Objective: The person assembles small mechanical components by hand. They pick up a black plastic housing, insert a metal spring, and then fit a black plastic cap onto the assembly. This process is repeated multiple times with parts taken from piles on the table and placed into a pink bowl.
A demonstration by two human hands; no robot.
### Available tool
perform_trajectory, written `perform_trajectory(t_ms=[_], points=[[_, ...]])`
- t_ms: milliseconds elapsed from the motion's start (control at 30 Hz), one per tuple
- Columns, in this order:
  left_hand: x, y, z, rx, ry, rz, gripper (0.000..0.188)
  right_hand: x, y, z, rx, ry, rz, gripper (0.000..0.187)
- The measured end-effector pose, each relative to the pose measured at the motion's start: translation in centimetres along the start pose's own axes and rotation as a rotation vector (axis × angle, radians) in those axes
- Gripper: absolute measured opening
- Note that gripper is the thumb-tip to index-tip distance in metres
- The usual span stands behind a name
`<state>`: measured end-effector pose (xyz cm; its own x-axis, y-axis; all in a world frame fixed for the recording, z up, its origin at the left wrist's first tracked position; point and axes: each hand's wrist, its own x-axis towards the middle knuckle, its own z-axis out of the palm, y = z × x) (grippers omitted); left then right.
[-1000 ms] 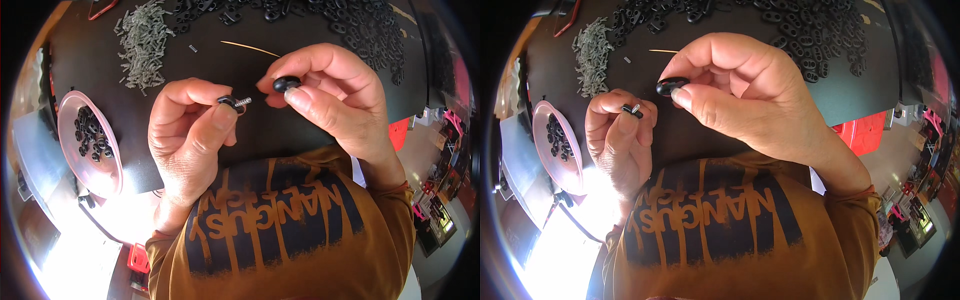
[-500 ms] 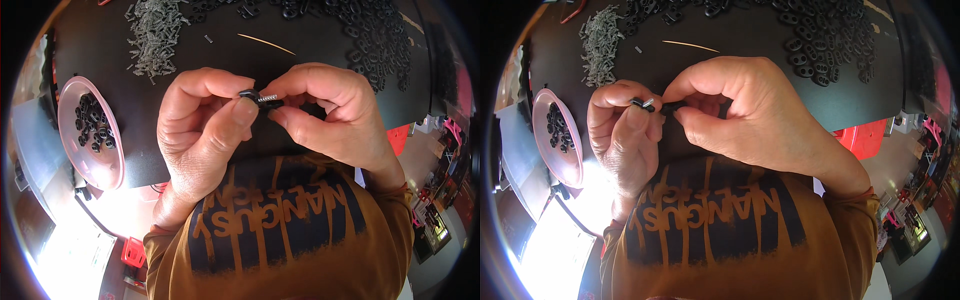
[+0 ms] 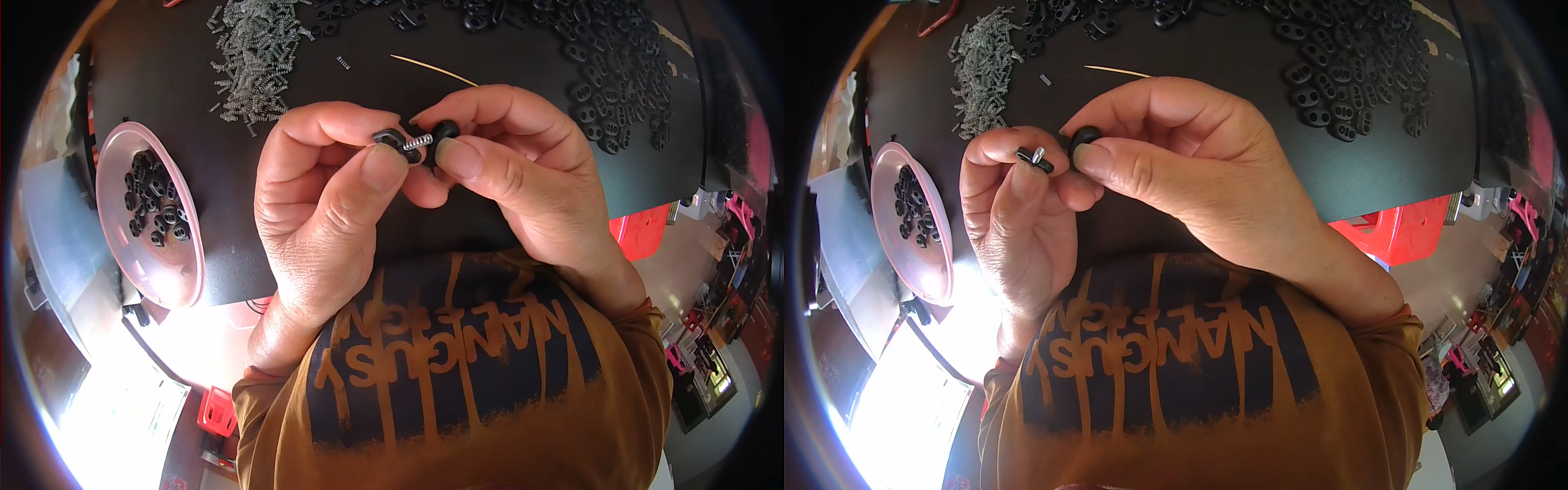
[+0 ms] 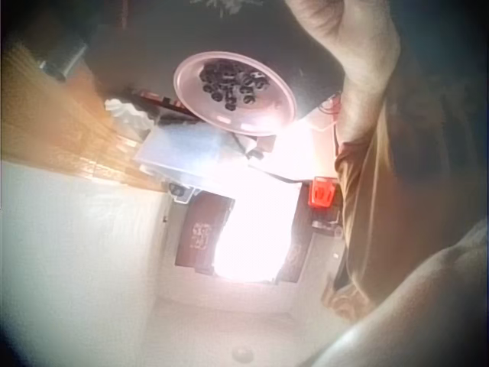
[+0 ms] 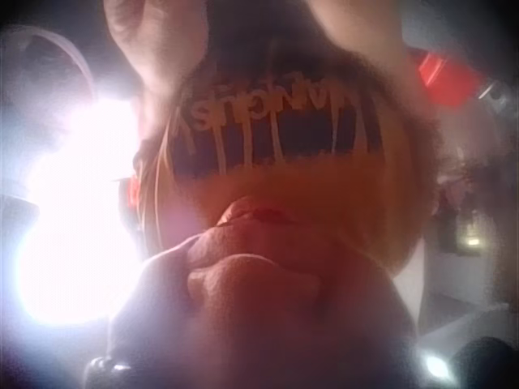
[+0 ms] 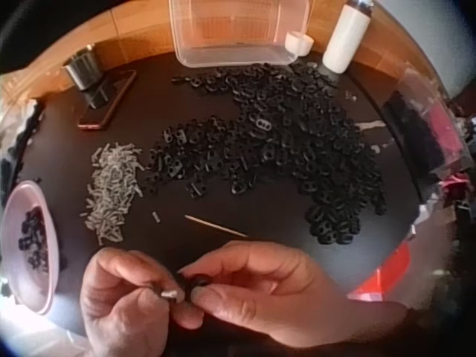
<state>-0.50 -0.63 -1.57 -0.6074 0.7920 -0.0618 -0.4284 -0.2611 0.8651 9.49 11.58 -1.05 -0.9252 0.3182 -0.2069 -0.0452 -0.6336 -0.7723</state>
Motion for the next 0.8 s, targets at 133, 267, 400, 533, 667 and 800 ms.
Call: perform_trajectory(t_ms=[133,267,400,533,667,800], points=[[-0.1,-0.2,0.2,-0.019,0.009,0.009,0.012,0.1,0.3,0.0,-0.031,-0.021,-0.084,0.022],[-0.1,-0.3,0.1,0.045,0.039,0.023,0.011,0.1,-0.3,0.0,-0.139,0.028,-0.147,0.024],[-0.2,-0.1,0.3,0.093,0.076,0.000,0.009,0.0,-0.7,0.1,-0.226,0.061,-0.160,0.026],[-0.3,-0.1,0.2,0.093,0.096,-0.030,0.010,0.2,-0.8,0.0,-0.249,0.038,-0.173,0.027],[-0.3,-0.1,0.2,0.108,0.105,-0.045,0.011,0.2,-0.8,0.4,-0.236,0.049,-0.208,0.026],[-0.3,0.0,0.1,0.107,0.101,-0.059,0.012,0.2,-0.8,0.7,-0.217,0.040,-0.236,0.023]])
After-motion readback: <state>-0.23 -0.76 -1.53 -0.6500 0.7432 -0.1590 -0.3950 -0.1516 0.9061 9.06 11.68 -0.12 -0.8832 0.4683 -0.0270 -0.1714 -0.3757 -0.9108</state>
